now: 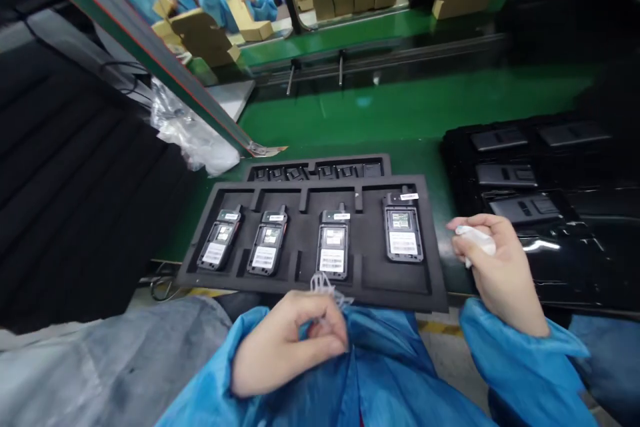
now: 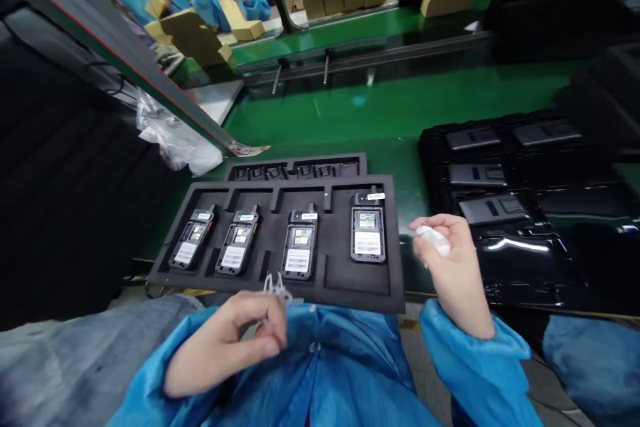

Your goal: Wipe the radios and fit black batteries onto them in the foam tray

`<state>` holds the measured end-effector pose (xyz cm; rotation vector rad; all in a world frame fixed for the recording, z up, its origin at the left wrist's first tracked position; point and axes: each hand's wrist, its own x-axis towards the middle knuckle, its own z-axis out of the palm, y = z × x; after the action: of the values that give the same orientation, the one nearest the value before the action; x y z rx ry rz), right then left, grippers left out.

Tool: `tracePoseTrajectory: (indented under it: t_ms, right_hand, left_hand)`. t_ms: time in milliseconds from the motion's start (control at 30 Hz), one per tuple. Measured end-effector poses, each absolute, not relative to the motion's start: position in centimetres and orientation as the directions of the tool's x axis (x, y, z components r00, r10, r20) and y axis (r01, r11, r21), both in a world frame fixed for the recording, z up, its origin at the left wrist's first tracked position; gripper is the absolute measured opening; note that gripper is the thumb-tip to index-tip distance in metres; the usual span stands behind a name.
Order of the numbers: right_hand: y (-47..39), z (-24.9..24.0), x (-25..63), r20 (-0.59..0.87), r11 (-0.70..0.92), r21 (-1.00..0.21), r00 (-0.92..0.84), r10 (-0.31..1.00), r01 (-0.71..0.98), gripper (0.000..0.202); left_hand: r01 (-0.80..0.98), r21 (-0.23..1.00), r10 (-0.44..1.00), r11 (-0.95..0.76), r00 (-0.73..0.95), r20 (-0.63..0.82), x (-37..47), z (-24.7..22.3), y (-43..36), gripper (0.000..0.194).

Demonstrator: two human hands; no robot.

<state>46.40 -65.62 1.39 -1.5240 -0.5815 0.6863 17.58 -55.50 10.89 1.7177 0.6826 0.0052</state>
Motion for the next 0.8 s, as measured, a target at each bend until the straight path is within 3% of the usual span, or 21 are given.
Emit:
tracePoseTrajectory:
  t_ms: [100, 233, 300, 400, 567, 700, 800]
  right_hand:
    - [-64.8, 3.2, 46.3, -0.087, -0.153, -0.987, 0.622, 0.778, 0.054, 0.014]
    - [-63.8, 4.7, 46.5, 0.012, -0.234, -0.909, 0.582, 0.813, 0.345, 0.008]
    - [-63.2, 5.0, 46.5, 0.052, -0.232, -0.854, 0.520, 0.852, 0.466, 0.008]
    - [-62.0, 5.3, 46.1, 0.069, -0.229, -0.778, 0.442, 0.894, 0.585, 0.015]
    - [-60.0, 5.7, 45.9, 0.107, -0.124, -0.572, 0.224, 0.969, 0.811, 0.027]
    - [-59.4, 6.5, 46.2, 0.004, -0.069, -0.330, 0.075, 0.997, 0.941, 0.019]
    - [-58.9, 7.3, 46.2, -0.071, 0.016, -0.249, -0.035, 0.997, 0.968, 0.020]
  left_hand:
    - [0.347, 0.849, 0.430, -0.398, 0.888, -0.162, 23.6, 12.3, -54.2, 0.021]
    - [0.198, 0.461, 0.267, -0.865, 0.959, 0.089, 27.9, 8.5, -52.8, 0.028]
    - [0.087, 0.268, 0.136, -0.960, 0.976, 0.170, 28.1, 6.2, -52.3, 0.028]
    - [-0.054, 0.139, -0.025, -0.989, 0.979, 0.203, 27.6, 4.3, -51.2, 0.034]
    - [-0.062, 0.136, -0.039, -0.989, 0.985, 0.166, 28.0, 3.9, -50.4, 0.039]
    - [0.051, 0.210, 0.101, -0.976, 0.967, 0.234, 28.9, 3.7, -51.1, 0.032]
    - [0.088, 0.297, 0.160, -0.951, 0.961, 0.228, 29.1, 3.8, -51.3, 0.026]
